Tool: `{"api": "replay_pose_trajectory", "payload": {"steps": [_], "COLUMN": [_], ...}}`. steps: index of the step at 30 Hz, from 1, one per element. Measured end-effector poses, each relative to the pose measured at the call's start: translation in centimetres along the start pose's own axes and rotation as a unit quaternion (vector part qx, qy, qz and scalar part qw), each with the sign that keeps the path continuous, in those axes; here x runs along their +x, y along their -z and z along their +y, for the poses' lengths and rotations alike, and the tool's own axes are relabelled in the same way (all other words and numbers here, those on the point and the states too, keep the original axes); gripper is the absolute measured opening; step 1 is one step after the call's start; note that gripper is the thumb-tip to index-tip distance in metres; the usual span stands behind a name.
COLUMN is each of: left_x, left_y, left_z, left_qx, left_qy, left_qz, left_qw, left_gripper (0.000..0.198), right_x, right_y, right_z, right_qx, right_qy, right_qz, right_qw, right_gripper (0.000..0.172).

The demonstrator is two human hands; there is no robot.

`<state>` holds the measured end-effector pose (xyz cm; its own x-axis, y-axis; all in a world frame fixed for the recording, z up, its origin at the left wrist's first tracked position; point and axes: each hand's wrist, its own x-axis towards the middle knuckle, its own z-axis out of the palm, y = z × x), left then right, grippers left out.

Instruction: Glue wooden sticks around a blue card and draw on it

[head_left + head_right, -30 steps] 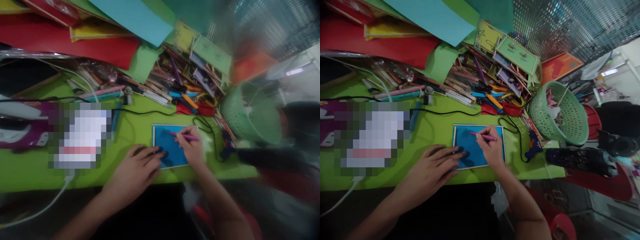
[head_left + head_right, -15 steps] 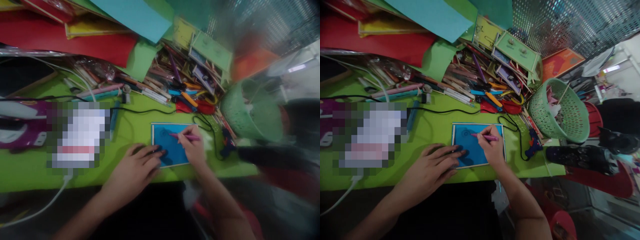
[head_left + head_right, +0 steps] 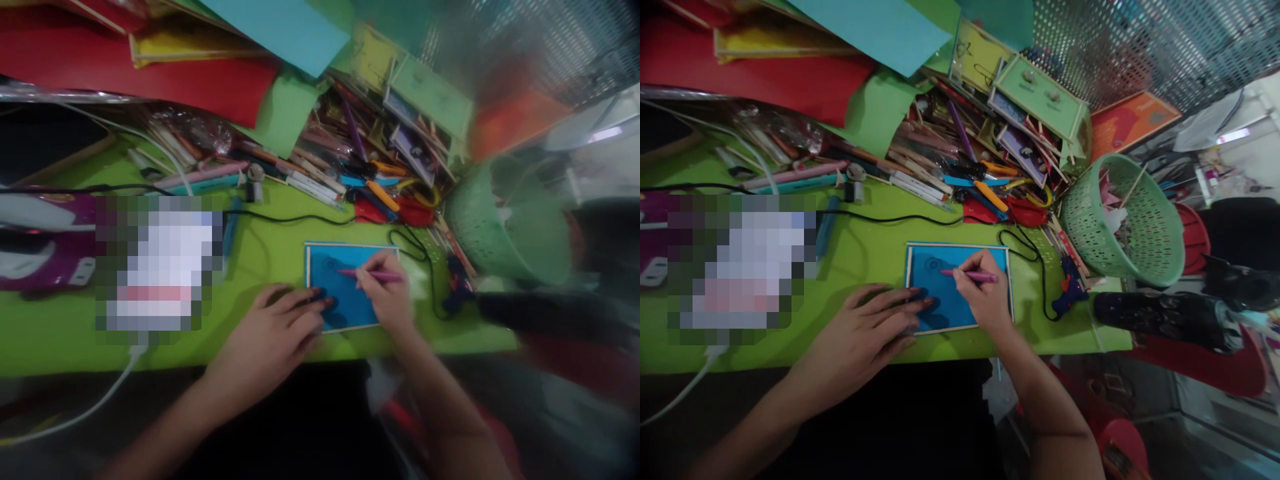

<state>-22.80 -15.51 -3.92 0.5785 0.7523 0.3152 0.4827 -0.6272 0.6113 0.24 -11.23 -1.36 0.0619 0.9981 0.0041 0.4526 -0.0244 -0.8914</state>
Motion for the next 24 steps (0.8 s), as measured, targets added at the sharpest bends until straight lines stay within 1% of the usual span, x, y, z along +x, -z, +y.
{"api": "replay_pose_trajectory", "payload": {"steps": [9, 15, 24], "left_x": [-0.1, -0.12, -0.1], "left_y": [-0.02, -0.04, 0.03], "left_z": [-0.01, -0.02, -0.05], "left_qx": [0.003, 0.001, 0.007], "left_qy": [0.007, 0.004, 0.003], "left_qz": [-0.008, -0.006, -0.012], "left_qw": [1.0, 1.0, 1.0], "left_gripper": [0.017, 0.019, 0.02], "right_x": [0.03, -0.03, 0.11], "right_y": [-0.35, -0.54, -0.63], "right_z": [-0.42, -0.23, -0.66], "right_qx": [0.025, 0.041, 0.061], "right_qy": [-0.001, -0.004, -0.015], "right_qz": [-0.027, -0.034, -0.034], "right_qw": [0.999, 0.999, 0.997], "right_gripper": [0.014, 0.014, 0.017]}}
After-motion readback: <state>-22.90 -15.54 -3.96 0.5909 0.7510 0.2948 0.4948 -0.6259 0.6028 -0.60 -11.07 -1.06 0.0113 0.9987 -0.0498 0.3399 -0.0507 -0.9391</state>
